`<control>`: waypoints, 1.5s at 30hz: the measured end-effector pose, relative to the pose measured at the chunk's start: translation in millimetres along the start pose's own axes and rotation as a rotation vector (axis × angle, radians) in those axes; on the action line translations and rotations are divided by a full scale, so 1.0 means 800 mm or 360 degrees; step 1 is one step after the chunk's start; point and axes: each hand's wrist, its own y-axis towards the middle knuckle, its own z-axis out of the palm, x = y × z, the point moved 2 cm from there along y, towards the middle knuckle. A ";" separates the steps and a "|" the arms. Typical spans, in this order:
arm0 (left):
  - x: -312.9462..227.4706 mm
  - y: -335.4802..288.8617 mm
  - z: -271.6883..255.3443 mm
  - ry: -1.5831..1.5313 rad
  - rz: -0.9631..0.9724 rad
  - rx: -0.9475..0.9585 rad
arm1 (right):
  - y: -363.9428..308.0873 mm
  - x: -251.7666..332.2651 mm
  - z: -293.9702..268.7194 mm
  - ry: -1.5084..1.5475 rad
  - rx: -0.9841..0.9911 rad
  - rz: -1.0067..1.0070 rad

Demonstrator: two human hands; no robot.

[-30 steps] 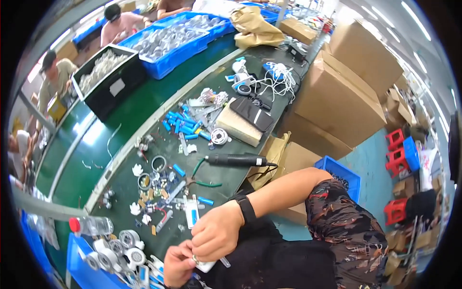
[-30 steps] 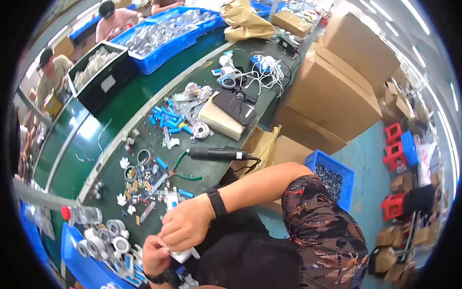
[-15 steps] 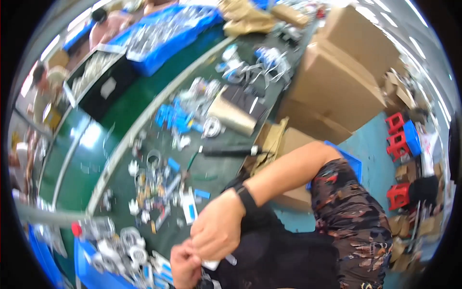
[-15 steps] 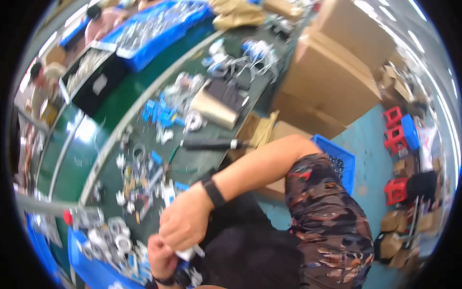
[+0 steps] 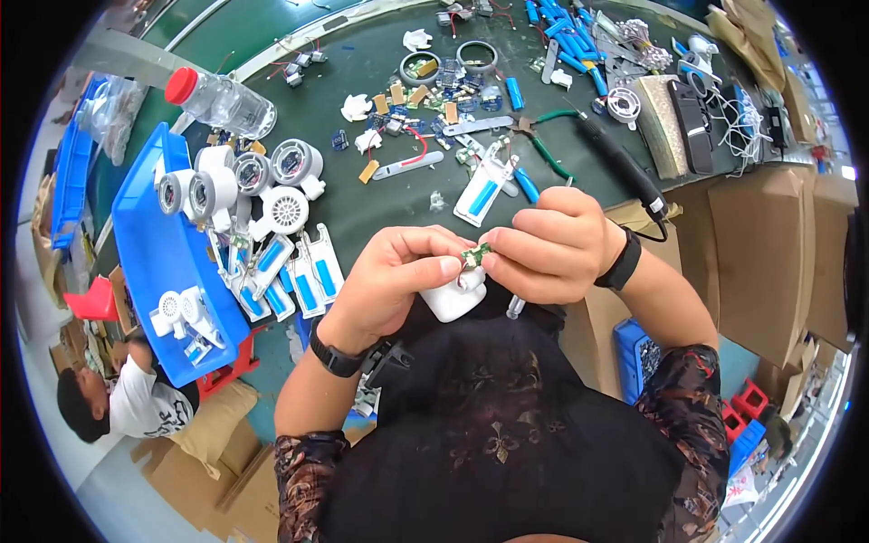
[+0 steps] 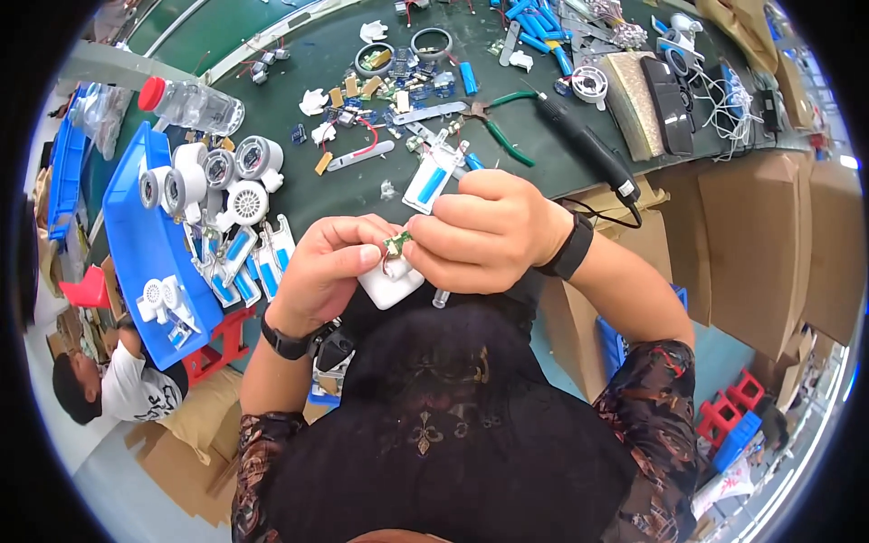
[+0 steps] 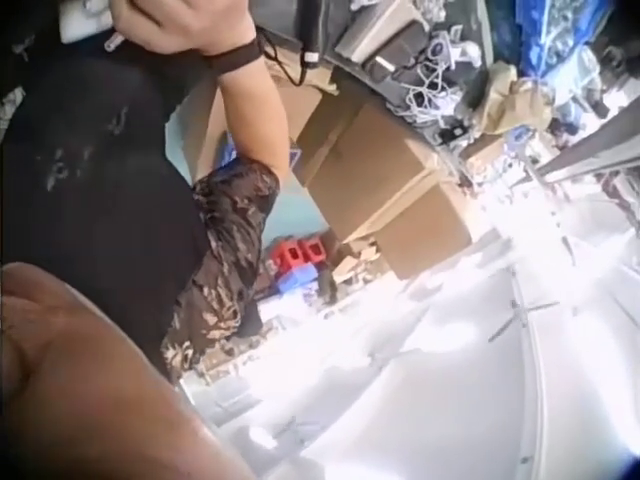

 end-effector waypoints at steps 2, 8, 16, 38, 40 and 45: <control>0.003 -0.001 -0.004 0.0020 -0.0035 -0.0009 | 0.003 0.003 0.000 0.0000 0.0038 0.0070; 0.014 -0.005 -0.009 0.0318 -0.0046 -0.0088 | -0.003 0.034 0.005 0.0014 0.0023 0.0390; 0.001 -0.005 -0.038 0.1025 0.0400 -0.0733 | -0.055 0.047 -0.003 0.0134 -0.0013 0.1456; 0.008 0.067 -0.006 0.2714 0.1018 -0.0919 | -0.042 -0.052 0.041 -0.0216 0.0700 0.2419; 0.006 0.067 -0.002 0.2746 0.0957 -0.0914 | -0.049 -0.053 0.050 -0.0219 0.0640 0.2387; -0.004 0.064 0.014 0.2774 0.0871 -0.0890 | -0.055 -0.046 0.038 -0.0014 0.0224 0.2419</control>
